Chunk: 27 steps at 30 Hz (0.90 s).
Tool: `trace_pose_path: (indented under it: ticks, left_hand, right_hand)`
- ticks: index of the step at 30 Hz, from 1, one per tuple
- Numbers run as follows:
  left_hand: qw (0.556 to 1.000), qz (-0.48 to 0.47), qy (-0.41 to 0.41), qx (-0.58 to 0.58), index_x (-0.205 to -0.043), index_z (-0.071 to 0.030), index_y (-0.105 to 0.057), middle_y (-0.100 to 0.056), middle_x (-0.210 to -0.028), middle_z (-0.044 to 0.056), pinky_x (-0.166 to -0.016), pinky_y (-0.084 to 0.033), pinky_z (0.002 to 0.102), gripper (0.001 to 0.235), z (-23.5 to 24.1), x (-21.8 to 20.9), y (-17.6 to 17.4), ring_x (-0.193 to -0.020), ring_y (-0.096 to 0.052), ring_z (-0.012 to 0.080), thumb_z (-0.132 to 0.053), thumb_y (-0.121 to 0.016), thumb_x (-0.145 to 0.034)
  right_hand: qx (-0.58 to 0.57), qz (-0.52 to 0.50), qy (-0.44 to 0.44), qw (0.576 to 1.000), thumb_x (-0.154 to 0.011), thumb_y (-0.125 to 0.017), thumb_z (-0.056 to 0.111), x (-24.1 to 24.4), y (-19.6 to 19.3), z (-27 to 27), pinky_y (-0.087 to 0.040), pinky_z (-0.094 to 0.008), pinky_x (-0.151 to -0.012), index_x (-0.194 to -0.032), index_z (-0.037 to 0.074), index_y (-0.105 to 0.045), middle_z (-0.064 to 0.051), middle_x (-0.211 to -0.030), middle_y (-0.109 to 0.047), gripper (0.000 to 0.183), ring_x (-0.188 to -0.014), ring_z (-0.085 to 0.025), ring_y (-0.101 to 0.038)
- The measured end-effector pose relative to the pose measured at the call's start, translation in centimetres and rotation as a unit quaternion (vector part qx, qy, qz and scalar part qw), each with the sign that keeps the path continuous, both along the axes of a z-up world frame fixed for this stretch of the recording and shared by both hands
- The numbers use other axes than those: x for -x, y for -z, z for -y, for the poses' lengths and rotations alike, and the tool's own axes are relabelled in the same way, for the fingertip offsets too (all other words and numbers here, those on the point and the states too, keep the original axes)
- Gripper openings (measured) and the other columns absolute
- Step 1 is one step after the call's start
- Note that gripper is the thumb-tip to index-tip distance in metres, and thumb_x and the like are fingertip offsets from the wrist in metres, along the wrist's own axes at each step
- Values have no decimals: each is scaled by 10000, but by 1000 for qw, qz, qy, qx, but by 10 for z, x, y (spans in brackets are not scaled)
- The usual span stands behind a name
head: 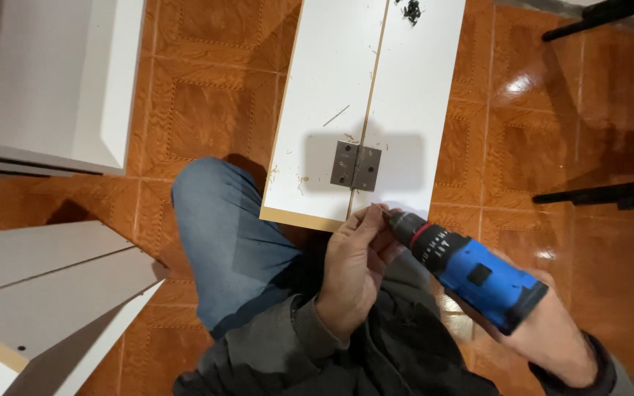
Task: The person sits on the floor with a white furniture panel across their lap and uses a cordless drill to drive screws through a metal hinge, attaching it to the panel. They change drill bits, drive several screws, then stand up and carry the assembled panel across the room.
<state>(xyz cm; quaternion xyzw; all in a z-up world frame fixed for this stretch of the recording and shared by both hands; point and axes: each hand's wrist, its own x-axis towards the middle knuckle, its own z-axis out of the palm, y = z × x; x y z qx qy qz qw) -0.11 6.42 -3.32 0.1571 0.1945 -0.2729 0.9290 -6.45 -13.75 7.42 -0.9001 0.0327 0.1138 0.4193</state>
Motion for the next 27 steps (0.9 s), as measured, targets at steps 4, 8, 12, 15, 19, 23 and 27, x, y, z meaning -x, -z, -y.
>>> trace_pose_path:
  ticks: [4, 8, 12, 15, 19, 23, 27]
  left_hand:
    - [999, -28, -36, 6, -1293, -33, -633, -709, -1199, 62, -914, -576, 317, 259, 2, -4, -2, -1060, -687, 155, -132, -535, -1074]
    - [999, -17, -42, 18, -1336, -21, -608, -696, -1261, 72, -988, -559, 334, 308, -3, -9, -12, -1135, -669, 162, -73, -482, -1060]
    - [999, -16, -36, 22, -1366, -19, -574, -673, -1292, 74, -1042, -538, 355, 327, -7, -14, -19, -1181, -643, 165, -70, -451, -1067]
    - [999, -9, -25, 26, -1391, -25, -555, -662, -1299, 62, -1041, -535, 353, 342, -12, -18, -25, -1183, -629, 155, -88, -446, -1073]
    - [999, 15, -9, 39, -1426, -42, -547, -645, -1289, 49, -1028, -541, 351, 371, -18, -18, -26, -1152, -616, 138, -102, -468, -1068]
    - [999, 16, 3, 33, -1365, -24, -567, -644, -1243, 61, -995, -563, 364, 320, -18, -13, -14, -1128, -652, 155, -112, -518, -1061]
    - [992, 57, 111, -20, -1260, 32, -639, -703, -1156, 99, -895, -573, 336, 281, -26, -7, -12, -997, -693, 179, -148, -597, -1048]
  right_hand:
    - [62, 20, -21, 998, -712, -826, 110, -26, -11, -16, -586, -276, -633, -1123, 4, -687, -45, -799, -779, 447, -662, -98, -743]
    - [50, -30, 12, 998, -748, -807, 96, -39, -12, -25, -576, -296, -554, -982, 18, -740, -53, -764, -735, 256, -604, -125, -715]
    - [102, -55, -19, 993, -743, -811, 131, -56, -24, -31, -581, -305, -548, -947, 39, -769, -63, -730, -745, 228, -596, -140, -708]
    - [168, -134, -10, 977, -788, -833, 183, -61, -24, -25, -589, -327, -560, -938, 35, -777, -75, -715, -732, 217, -609, -170, -690]
    - [164, -208, -21, 964, -743, -822, 182, -79, -32, -15, -628, -330, -559, -916, 63, -745, -55, -699, -721, 223, -592, -178, -700]
    - [301, -361, -107, 876, -842, -783, 172, -122, -47, -15, -626, -312, -593, -1012, 141, -656, -20, -737, -709, 214, -632, -156, -668]
    - [431, -398, -177, 791, -912, -695, 151, -167, -89, -74, -611, -263, -557, -933, 130, -694, -19, -622, -678, 29, -551, -128, -687]
